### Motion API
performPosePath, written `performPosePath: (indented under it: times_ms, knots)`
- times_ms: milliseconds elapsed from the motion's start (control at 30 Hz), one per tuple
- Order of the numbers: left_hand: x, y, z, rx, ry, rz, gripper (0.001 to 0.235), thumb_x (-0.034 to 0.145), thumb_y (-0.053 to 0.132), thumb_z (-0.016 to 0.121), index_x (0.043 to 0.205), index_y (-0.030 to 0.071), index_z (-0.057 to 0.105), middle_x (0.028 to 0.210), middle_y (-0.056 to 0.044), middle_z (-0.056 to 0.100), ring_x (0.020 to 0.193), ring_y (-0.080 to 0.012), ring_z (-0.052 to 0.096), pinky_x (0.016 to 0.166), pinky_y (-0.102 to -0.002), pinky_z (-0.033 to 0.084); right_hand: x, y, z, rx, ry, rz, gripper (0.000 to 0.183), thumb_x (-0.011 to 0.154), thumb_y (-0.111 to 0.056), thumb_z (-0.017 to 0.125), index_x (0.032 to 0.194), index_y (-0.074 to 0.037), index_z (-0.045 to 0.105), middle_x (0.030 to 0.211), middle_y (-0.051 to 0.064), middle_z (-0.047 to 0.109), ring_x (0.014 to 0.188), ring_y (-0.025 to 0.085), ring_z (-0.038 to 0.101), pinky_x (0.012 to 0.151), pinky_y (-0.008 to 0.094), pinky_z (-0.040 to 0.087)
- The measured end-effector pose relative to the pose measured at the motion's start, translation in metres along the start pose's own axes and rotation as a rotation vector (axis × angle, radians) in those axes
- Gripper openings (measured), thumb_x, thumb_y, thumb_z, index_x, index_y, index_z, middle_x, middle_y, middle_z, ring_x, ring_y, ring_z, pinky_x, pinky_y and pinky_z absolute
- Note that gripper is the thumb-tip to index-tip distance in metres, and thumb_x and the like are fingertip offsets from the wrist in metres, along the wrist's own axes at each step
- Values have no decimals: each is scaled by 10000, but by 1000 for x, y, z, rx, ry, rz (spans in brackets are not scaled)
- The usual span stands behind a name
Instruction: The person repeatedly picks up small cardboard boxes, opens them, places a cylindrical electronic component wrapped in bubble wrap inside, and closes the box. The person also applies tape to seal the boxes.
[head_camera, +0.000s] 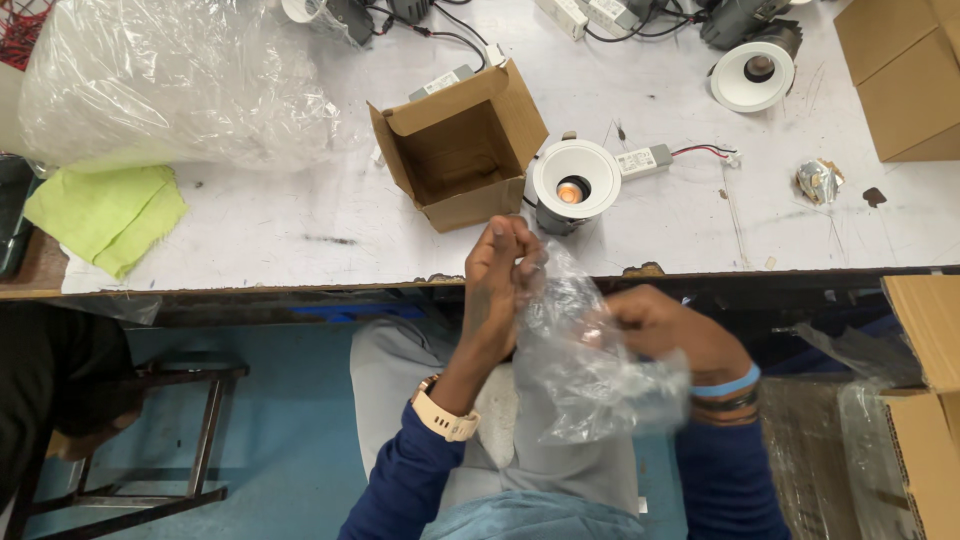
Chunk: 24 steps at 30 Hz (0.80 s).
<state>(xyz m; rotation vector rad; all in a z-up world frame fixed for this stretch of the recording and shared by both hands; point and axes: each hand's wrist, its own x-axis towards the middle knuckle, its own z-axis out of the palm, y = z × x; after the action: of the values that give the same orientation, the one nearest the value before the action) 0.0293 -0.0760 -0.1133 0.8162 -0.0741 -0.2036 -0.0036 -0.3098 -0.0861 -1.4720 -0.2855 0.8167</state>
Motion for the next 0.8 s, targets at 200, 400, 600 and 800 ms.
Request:
performPosePath:
  times_ms: [200,400,600,800]
  knots:
    - [14,15,-10,584,-277,24,187,1014,120,619,1151,16,692,948,65,679,748,-1,561,637,-171,463,-11,-20,-21,182,662,-407,124,1042,-113,636,1004,-4,682,904,18,688,739,82,583,669,228,463]
    - [27,-1,21,1040,251,505,410,977,226,718,1291,-25,642,769,-64,539,655,-161,502,602,-301,466,74,-50,-58,-597,813,-770,160,1011,-85,695,1120,21,645,1004,39,671,905,73,606,804,222,513]
    - [38,0,28,1122,319,745,297,1118,314,585,1019,37,627,971,-124,619,826,-253,627,739,-383,518,119,-61,-86,-436,762,-781,138,1010,-88,719,1072,17,654,973,19,662,839,60,600,732,210,527]
    - [57,-9,29,933,393,392,390,1090,390,471,1090,27,613,821,-110,688,653,-200,652,617,-366,518,148,-46,-123,-652,671,-879,113,1021,-61,699,1077,27,655,996,46,655,873,98,619,746,256,530]
